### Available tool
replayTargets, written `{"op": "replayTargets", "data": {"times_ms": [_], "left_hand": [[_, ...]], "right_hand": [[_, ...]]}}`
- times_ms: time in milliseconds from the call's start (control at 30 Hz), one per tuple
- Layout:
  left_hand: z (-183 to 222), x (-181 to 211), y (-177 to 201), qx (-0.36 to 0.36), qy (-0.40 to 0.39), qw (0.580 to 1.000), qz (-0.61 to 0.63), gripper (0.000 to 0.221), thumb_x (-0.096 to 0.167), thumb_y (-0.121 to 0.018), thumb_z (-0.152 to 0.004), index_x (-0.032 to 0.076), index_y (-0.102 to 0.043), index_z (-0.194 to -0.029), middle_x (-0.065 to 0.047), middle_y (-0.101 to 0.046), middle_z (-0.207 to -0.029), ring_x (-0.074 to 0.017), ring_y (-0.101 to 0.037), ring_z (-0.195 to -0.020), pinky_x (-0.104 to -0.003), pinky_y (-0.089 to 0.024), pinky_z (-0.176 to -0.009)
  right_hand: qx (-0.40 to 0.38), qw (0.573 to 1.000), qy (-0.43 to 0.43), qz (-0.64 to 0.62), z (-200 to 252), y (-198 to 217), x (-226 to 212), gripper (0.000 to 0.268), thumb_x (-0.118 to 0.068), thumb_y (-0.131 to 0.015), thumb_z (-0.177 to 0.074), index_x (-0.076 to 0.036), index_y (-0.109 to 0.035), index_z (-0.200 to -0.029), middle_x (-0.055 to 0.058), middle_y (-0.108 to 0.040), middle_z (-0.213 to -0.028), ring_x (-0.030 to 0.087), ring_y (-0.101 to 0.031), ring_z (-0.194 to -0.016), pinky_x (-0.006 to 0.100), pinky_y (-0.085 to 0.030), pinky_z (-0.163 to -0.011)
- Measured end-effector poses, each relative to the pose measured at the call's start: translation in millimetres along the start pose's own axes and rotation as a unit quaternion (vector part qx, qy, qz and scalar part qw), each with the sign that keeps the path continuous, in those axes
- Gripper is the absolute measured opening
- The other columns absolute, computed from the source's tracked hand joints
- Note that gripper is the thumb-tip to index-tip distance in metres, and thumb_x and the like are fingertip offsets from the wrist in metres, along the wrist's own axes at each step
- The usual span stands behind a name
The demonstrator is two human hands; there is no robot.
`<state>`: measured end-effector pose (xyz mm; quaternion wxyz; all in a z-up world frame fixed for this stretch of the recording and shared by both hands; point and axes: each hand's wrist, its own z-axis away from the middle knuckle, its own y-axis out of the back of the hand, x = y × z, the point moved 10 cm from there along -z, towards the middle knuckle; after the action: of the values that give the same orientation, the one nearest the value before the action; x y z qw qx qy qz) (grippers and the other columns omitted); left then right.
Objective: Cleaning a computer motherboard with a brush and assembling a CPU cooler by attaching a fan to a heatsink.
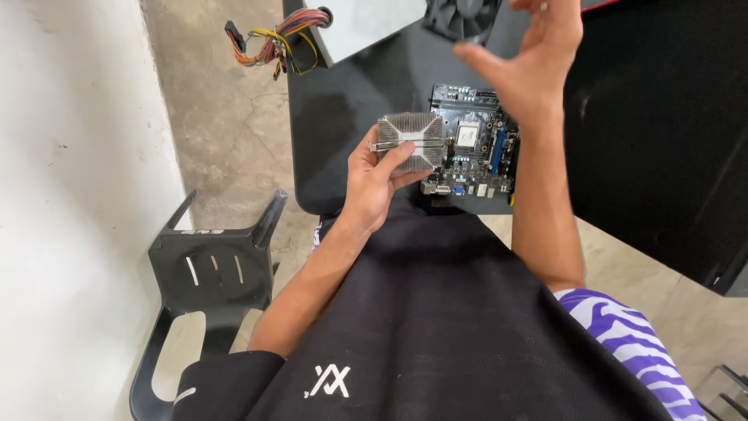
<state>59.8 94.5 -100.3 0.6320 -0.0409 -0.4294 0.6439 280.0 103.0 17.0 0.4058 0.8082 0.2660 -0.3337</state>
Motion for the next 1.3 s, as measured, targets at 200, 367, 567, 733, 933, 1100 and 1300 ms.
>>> {"op": "replayTargets", "data": {"times_ms": [200, 367, 567, 733, 933, 1100, 1300], "left_hand": [[5.3, 7.0, -4.6, -0.033, -0.03, 0.999, -0.016, 0.02, 0.009, -0.07, -0.095, 0.008, -0.064, -0.114, -0.004, -0.071, -0.102, -0.0175, -0.07, -0.094, -0.047, -0.07, -0.087], [10.9, 6.8, -8.5, -0.046, -0.039, 0.998, -0.011, 0.019, 0.012, -0.07, -0.094, 0.008, -0.062, -0.112, -0.003, -0.07, -0.101, -0.0202, -0.073, -0.092, -0.048, -0.069, -0.086], [16.6, 13.9, -15.3, -0.065, -0.054, 0.996, -0.028, 0.026, 0.017, -0.071, -0.096, 0.008, -0.062, -0.119, -0.002, -0.069, -0.109, -0.0186, -0.071, -0.1, -0.046, -0.069, -0.087], [15.5, 8.9, -12.8, -0.072, -0.055, 0.996, -0.028, 0.028, 0.012, -0.063, -0.101, 0.008, -0.06, -0.128, -0.002, -0.069, -0.11, -0.016, -0.07, -0.101, -0.045, -0.069, -0.087], [17.1, 9.5, -14.4, -0.071, -0.046, 0.996, -0.018, 0.026, 0.01, -0.066, -0.099, 0.006, -0.06, -0.124, -0.005, -0.069, -0.109, -0.0197, -0.071, -0.102, -0.048, -0.07, -0.088], [17.9, 9.5, -15.2, -0.076, -0.038, 0.996, -0.02, 0.039, 0.012, -0.069, -0.098, 0.008, -0.059, -0.135, -0.008, -0.071, -0.118, -0.0244, -0.071, -0.108, -0.045, -0.071, -0.087], [20.3, 7.9, -15.4, -0.076, -0.025, 0.997, -0.003, 0.036, 0.016, -0.067, -0.1, 0.009, -0.061, -0.135, -0.008, -0.072, -0.117, -0.0271, -0.072, -0.108, -0.048, -0.07, -0.087]], "right_hand": [[-0.065, 0.996, -0.047, -0.049, 16.1, -14.3, -86.5, 0.057, -0.02, -0.088, -0.094, 0.002, -0.051, -0.131, 0.028, -0.056, -0.144, 0.04, -0.056, -0.14, 0.044, -0.05, -0.107], [-0.083, 0.995, -0.048, -0.005, 36.4, -20.0, -108.4, 0.048, -0.022, -0.087, -0.093, 0.003, -0.057, -0.122, 0.029, -0.06, -0.139, 0.043, -0.059, -0.132, 0.053, -0.05, -0.113], [-0.072, 0.996, -0.049, 0.003, 42.5, -15.8, -114.2, 0.049, -0.021, -0.088, -0.091, 0.003, -0.057, -0.12, 0.031, -0.06, -0.138, 0.045, -0.06, -0.129, 0.055, -0.05, -0.112], [-0.061, 0.997, -0.052, -0.008, 46.0, -10.6, -114.0, 0.05, -0.019, -0.089, -0.09, 0.002, -0.055, -0.119, 0.031, -0.061, -0.137, 0.044, -0.06, -0.13, 0.054, -0.05, -0.112], [-0.053, 0.995, -0.071, -0.051, 52.3, -3.3, -106.4, 0.051, -0.016, -0.086, -0.09, 0.004, -0.053, -0.123, 0.032, -0.057, -0.139, 0.042, -0.057, -0.136, 0.053, -0.052, -0.117], [-0.022, 0.996, -0.078, -0.038, 53.0, 13.9, -103.1, 0.056, -0.007, -0.088, -0.088, 0.005, -0.047, -0.125, 0.034, -0.053, -0.14, 0.045, -0.053, -0.14, 0.052, -0.049, -0.122], [-0.013, 0.997, -0.077, -0.025, 56.6, 21.1, -103.8, 0.056, -0.007, -0.088, -0.088, 0.005, -0.047, -0.125, 0.035, -0.052, -0.141, 0.046, -0.053, -0.141, 0.052, -0.048, -0.124]]}}
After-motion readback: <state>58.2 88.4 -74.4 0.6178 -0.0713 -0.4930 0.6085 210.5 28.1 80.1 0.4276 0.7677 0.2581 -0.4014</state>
